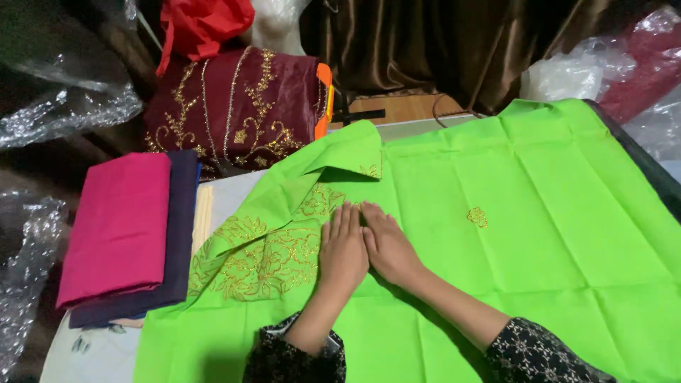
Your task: Smoothing and folding a piece of green embroidered fabric on a flat surface
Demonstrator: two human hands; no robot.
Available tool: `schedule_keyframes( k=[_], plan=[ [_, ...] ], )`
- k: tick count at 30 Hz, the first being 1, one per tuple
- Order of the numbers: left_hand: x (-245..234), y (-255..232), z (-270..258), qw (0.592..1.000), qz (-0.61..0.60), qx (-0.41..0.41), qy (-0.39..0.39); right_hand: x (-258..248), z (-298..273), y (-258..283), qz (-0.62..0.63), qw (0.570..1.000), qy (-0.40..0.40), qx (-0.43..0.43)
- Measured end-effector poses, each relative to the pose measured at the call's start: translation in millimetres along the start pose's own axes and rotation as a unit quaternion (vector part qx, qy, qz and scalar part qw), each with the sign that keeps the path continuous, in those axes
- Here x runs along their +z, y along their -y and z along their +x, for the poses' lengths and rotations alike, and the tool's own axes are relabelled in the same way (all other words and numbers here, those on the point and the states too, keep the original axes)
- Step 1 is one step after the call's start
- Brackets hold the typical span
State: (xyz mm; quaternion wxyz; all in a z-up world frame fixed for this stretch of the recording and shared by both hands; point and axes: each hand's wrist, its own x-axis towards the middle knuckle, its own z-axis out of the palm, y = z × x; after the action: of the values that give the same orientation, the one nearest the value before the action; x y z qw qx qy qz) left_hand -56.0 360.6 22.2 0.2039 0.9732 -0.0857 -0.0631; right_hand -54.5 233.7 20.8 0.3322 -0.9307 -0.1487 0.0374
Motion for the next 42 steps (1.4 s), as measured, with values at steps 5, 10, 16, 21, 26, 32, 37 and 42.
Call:
schedule_keyframes(
  k=[5, 10, 16, 21, 26, 32, 37, 42],
  plan=[
    [33.1, 23.8, -14.0, 0.996, 0.064, 0.027, -0.064, 19.6, -13.4, -10.3, -0.238, 0.971, 0.024, -0.002],
    [-2.6, 24.9, -30.5, 0.997, 0.078, -0.015, 0.023, 20.0, -13.9, -9.2, -0.273, 0.96, 0.048, 0.024],
    [-7.4, 74.7, -71.5, 0.951, 0.266, -0.002, 0.155, 14.8, -17.3, -10.1, -0.31, 0.948, 0.068, 0.005],
    [-27.3, 111.2, -107.3, 0.982, 0.179, -0.028, 0.056, 19.6, -15.0, -21.1, -0.369, 0.922, 0.115, 0.019],
    [-72.7, 100.3, -160.5, 0.994, 0.036, -0.09, 0.042, 25.8, -50.7, 70.2, -0.298, 0.94, 0.162, -0.04],
    [-31.4, 174.4, -183.9, 0.976, 0.099, -0.191, 0.041, 49.1, -92.8, 85.1, -0.253, 0.926, 0.248, -0.133],
    [-52.3, 178.0, -223.4, 0.973, 0.105, -0.203, 0.036, 54.1, -112.0, 76.8, -0.287, 0.921, 0.221, -0.142],
    [-72.0, 97.6, -259.4, 0.977, 0.067, 0.056, 0.197, 69.6, -114.5, 64.9, -0.285, 0.926, 0.184, -0.163]
  ],
)
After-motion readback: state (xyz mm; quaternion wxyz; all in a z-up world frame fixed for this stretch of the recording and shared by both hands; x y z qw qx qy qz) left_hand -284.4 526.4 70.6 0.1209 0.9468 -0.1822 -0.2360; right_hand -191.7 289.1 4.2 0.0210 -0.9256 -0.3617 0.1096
